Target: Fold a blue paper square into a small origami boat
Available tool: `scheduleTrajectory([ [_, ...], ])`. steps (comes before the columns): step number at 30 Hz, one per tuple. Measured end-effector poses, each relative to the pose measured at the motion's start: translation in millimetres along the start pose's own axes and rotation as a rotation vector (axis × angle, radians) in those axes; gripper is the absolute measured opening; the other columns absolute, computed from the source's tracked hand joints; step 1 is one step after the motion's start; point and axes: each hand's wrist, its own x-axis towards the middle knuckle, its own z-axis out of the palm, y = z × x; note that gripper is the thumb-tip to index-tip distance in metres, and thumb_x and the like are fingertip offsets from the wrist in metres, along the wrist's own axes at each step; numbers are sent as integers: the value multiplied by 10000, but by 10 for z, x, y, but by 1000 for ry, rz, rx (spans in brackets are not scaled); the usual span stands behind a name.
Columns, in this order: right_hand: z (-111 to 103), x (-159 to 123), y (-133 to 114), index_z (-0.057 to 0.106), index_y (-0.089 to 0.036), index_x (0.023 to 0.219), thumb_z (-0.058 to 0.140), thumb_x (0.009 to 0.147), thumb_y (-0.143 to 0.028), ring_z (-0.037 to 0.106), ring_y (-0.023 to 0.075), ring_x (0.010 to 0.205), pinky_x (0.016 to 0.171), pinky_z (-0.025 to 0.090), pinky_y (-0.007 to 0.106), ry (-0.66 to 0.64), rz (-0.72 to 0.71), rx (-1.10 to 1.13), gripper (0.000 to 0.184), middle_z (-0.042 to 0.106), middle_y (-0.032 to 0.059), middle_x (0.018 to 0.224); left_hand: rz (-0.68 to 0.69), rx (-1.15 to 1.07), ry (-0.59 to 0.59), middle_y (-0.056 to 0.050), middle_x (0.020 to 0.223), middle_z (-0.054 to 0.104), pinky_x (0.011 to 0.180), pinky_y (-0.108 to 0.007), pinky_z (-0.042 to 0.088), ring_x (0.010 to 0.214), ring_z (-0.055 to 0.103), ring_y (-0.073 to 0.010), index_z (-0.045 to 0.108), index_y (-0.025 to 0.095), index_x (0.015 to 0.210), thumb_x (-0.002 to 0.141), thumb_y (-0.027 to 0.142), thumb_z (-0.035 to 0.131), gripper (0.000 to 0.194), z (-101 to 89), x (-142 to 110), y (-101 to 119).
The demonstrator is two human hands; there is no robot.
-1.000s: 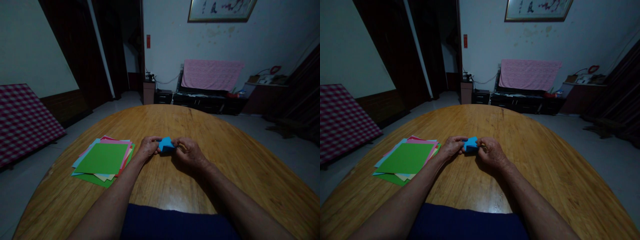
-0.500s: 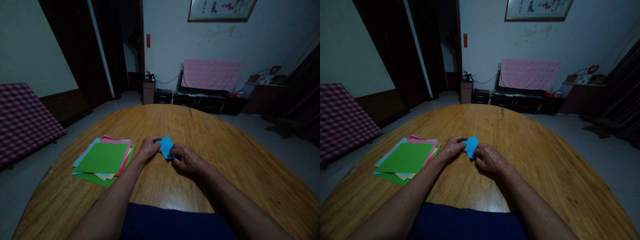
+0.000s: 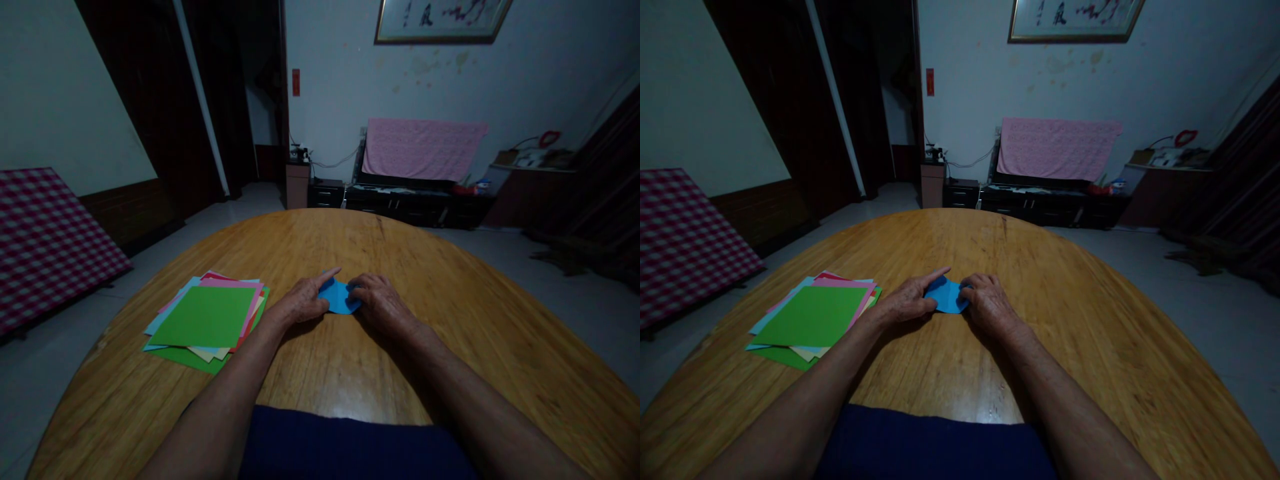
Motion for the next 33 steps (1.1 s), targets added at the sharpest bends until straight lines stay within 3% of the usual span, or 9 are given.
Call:
scheduleTrajectory([
  [7, -15, 16, -23, 689, -214, 821, 581, 774, -138, 536, 264, 984, 835, 379, 417, 11, 14, -22, 140, 638, 98, 1047, 32, 74, -7, -47, 849, 646, 617, -240, 381, 644, 498, -141, 379, 254, 1411, 700, 106, 522, 740, -23, -9, 44],
  [13, 27, 4, 29, 683, -183, 828, 546, 765, -128, 572, 248, 958, 843, 416, 372, -36, 51, 40, 161, 648, 98, 1038, 52, 172, -167, -45, 942, 667, 712, -269, 424, 799, 558, -169, 612, 215, 1189, 692, 67, 479, 535, -84, -19, 26],
  [18, 52, -5, 85, 659, -187, 803, 544, 763, -122, 599, 223, 922, 799, 457, 324, -44, 69, 137, 138, 645, 92, 1037, 92, 336, -103, -36, 970, 664, 823, -308, 443, 893, 581, -181, 689, 230, 1020, 753, 96, 458, 378, -78, 15, -43],
  [21, 51, -1, 89, 654, -186, 803, 545, 754, -111, 601, 226, 929, 796, 466, 330, -28, 66, 143, 141, 642, 91, 1044, 162, 531, -47, -67, 1178, 598, 947, -363, 402, 1107, 518, -231, 709, 220, 938, 749, 113, 504, 299, -75, 31, -79],
  [25, 85, 4, 105, 650, -171, 789, 535, 752, -99, 607, 222, 913, 783, 471, 328, -2, 59, 143, 141, 644, 100, 1035, 251, 664, -55, -35, 1427, 411, 1059, -427, 297, 1346, 269, -298, 710, 215, 884, 711, 92, 533, 277, -33, 24, -77],
  [27, 112, 0, 123, 649, -170, 792, 521, 755, -93, 608, 214, 898, 771, 472, 322, 9, 64, 145, 154, 643, 97, 1034, 266, 659, -116, -19, 1354, 495, 1044, -406, 322, 1311, 336, -282, 711, 227, 882, 725, 103, 526, 272, 2, 15, -55],
  [30, 124, -11, 127, 648, -173, 827, 514, 748, -87, 606, 205, 884, 760, 468, 319, 11, 80, 146, 178, 641, 90, 1029, 250, 606, -204, -12, 1163, 627, 949, -333, 406, 1073, 550, -206, 713, 236, 899, 766, 125, 503, 273, 38, 5, -26],
  [33, 66, -13, 36, 647, -160, 912, 525, 748, -99, 575, 235, 969, 838, 431, 375, 28, 76, 90, 214, 631, 109, 1058, 254, 566, -216, -18, 1056, 663, 881, -298, 432, 914, 592, -164, 718, 218, 866, 775, 111, 488, 270, 48, 8, -27],
])
